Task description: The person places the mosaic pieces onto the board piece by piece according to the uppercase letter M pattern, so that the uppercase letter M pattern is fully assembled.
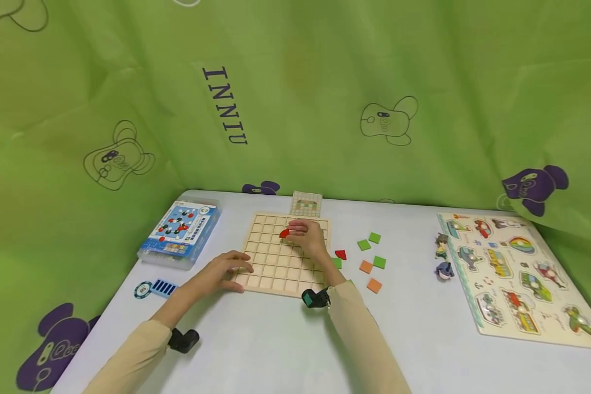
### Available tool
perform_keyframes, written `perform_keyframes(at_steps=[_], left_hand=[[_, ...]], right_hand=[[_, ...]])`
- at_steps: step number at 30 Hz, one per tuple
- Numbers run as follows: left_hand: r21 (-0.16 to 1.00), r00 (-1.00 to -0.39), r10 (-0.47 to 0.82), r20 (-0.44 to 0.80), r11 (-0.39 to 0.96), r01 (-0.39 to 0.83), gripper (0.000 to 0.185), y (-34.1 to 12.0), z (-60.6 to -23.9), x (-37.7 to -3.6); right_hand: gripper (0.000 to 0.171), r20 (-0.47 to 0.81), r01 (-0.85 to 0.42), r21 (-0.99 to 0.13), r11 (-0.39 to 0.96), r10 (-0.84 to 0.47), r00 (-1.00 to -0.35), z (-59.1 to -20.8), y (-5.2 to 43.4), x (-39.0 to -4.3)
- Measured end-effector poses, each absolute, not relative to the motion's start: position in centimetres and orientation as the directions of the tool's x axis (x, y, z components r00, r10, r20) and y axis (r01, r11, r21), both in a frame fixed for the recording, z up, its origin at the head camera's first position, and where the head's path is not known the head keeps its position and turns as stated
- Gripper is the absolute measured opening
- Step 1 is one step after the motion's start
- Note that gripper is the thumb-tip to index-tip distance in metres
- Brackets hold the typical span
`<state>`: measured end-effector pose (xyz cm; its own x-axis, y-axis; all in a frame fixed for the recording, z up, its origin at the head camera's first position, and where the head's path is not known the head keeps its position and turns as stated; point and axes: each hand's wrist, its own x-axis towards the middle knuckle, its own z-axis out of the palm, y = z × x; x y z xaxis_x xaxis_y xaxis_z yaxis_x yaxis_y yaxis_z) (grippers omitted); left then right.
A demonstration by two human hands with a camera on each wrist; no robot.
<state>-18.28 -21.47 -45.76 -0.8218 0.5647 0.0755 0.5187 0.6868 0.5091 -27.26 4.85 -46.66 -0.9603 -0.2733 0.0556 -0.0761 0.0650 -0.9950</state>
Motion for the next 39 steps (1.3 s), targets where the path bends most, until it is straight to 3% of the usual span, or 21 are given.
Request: perform_keyframes(at_steps=[13, 23, 39], left_hand=[[0.529, -0.828, 0.555, 0.081, 0.680, 0.508, 0.042, -21.4, -46.1, -18.2], [0.544, -0.833, 0.547, 0.084, 0.675, 0.498, 0.042, -21.3, -46.2, -18.2], [0.547, -0.840, 0.536, 0.086, 0.679, 0.490, 0.042, -21.4, -46.1, -18.3]], right_hand=[[0.029, 0.183, -0.215, -0.957, 0.195, -0.167, -0.969, -48.3, 0.1, -27.0], [0.029, 0.255, -0.299, -0.923, 0.240, -0.197, -0.947, -48.3, -0.9, -26.9], [0.032, 0.247, -0.301, -0.904, 0.304, -0.203, -0.947, -47.9, -1.2, -27.1]])
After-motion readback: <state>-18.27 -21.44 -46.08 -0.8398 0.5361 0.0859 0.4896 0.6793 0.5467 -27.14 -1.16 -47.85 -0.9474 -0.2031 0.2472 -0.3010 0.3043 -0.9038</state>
